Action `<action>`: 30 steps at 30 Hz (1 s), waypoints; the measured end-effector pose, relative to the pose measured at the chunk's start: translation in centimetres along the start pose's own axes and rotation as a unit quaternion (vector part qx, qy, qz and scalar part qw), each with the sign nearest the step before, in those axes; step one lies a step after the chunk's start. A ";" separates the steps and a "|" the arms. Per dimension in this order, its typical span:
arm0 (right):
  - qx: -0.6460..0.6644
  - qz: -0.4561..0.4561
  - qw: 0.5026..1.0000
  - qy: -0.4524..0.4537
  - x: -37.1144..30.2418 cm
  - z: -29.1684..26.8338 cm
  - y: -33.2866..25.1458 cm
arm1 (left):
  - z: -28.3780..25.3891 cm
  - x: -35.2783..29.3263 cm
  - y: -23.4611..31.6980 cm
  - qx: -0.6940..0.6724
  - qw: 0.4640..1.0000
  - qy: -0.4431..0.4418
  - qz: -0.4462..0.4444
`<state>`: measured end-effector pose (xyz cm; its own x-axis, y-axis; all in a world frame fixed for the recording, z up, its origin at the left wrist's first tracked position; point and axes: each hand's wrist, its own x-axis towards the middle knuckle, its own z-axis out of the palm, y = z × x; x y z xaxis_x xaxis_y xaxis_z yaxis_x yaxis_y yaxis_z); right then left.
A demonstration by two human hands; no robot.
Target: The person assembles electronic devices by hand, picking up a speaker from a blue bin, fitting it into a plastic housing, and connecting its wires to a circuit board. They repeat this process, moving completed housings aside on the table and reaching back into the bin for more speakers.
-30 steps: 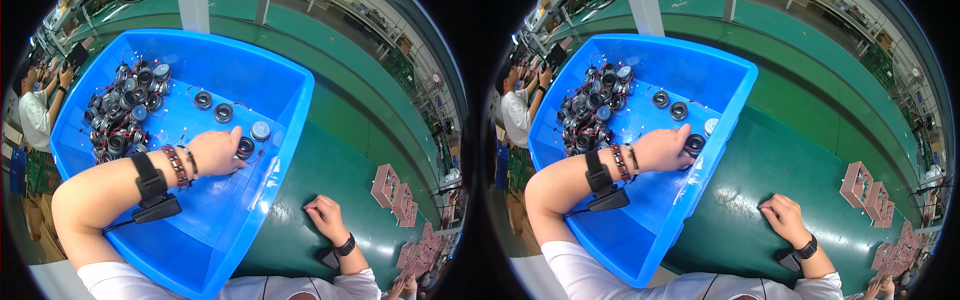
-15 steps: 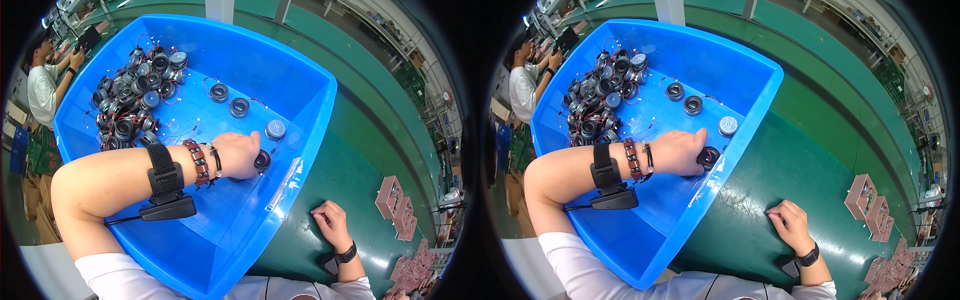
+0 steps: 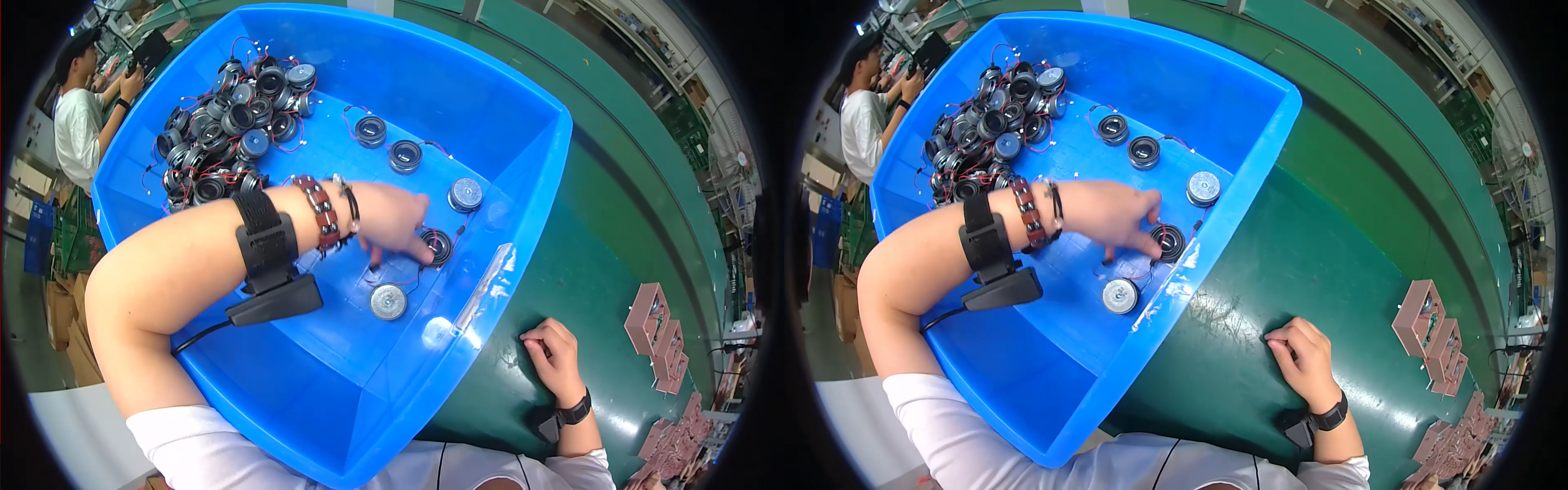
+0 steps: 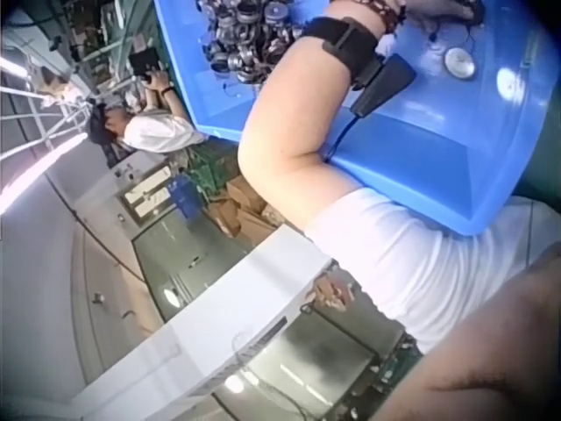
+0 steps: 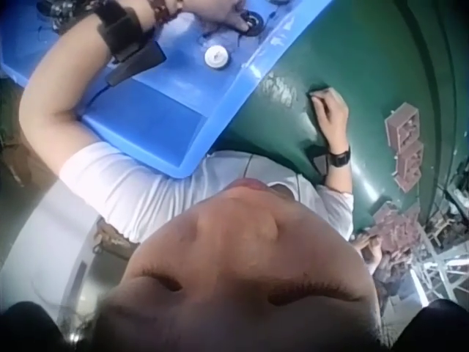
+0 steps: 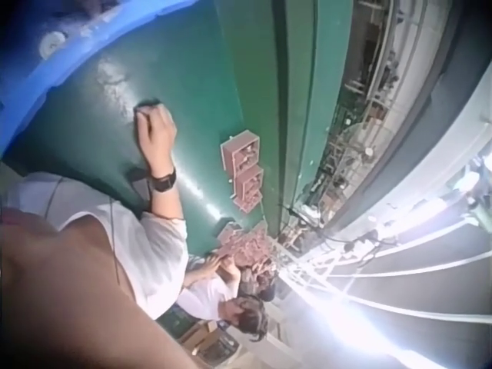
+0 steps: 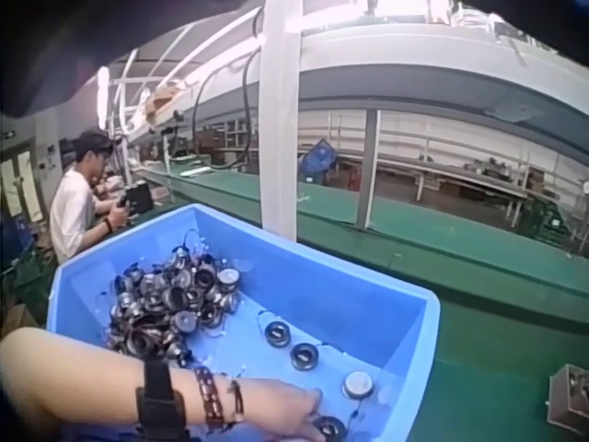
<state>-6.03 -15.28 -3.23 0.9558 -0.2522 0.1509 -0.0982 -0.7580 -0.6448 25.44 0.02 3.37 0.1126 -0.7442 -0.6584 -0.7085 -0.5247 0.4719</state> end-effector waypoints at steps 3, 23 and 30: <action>0.016 0.005 1.000 0.001 0.4 0.3 -0.6 | -3.0 -1.8 -0.4 0.190 0.980 0.045 -0.034; -0.003 -0.033 0.998 0.058 0.0 0.2 -0.7 | -2.5 -5.9 -8.8 0.294 0.938 -0.151 -0.102; 0.000 -0.049 0.996 0.073 0.2 0.8 -0.7 | -2.0 -5.3 -6.0 0.374 0.886 -0.256 -0.104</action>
<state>-5.54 -14.33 -3.37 0.9099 -0.2618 0.3218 -0.0055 -0.7833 -0.6217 30.51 6.29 5.22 0.1001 -0.2793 -0.9550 -0.9942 -0.0660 -0.0849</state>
